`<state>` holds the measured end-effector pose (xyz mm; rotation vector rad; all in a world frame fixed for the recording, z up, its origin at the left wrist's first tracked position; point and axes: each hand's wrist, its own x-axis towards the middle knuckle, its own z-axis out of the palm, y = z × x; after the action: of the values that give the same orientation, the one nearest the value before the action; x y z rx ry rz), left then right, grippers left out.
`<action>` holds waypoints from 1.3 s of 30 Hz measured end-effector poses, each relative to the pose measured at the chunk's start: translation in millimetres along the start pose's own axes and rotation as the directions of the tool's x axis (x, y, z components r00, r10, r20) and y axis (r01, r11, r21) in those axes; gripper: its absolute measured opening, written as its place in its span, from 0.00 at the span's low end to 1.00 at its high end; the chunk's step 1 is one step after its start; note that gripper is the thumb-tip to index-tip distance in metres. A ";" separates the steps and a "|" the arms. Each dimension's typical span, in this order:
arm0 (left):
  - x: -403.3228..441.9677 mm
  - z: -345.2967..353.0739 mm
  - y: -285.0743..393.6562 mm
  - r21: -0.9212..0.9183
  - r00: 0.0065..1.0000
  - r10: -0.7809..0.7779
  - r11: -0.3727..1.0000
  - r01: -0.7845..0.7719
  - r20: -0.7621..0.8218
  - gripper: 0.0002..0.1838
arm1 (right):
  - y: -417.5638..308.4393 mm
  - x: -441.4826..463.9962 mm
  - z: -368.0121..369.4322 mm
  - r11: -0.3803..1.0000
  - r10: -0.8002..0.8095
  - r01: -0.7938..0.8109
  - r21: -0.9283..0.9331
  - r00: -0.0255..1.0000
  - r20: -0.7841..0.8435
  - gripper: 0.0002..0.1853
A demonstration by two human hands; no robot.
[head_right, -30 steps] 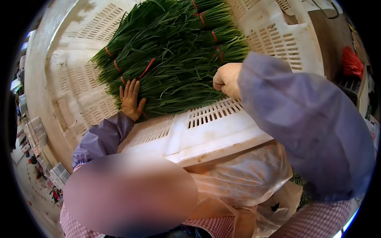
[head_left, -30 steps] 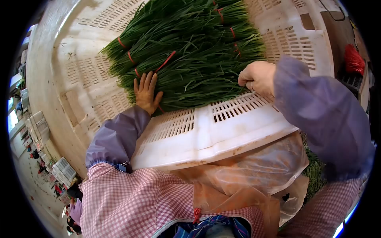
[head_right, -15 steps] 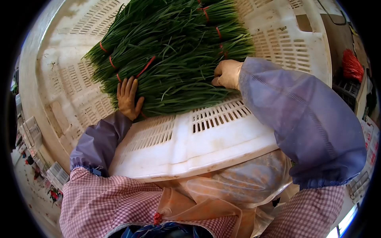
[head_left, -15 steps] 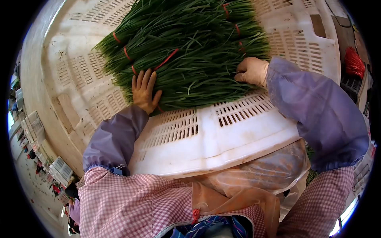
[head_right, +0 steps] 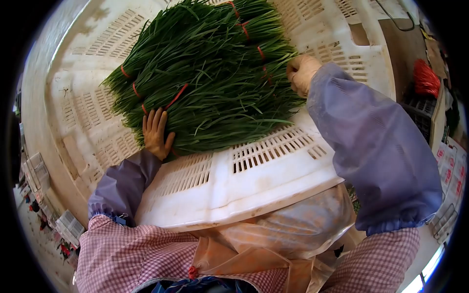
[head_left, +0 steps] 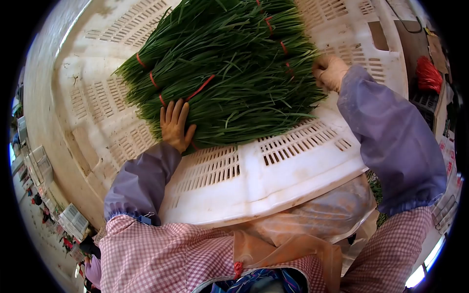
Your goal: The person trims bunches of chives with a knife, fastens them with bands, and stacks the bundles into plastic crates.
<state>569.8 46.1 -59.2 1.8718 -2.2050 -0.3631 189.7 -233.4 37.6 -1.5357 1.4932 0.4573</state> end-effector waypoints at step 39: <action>30.8 -9.6 49.9 0.133 0.991 -0.026 0.991 0.009 0.128 0.43 | 211.7 -261.4 101.4 0.690 0.265 0.079 0.719 0.897 -0.354 0.17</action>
<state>521.6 23.1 -33.3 1.9891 -2.3512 -0.3595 -24.7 32.9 118.1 -0.9325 1.7996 -0.4449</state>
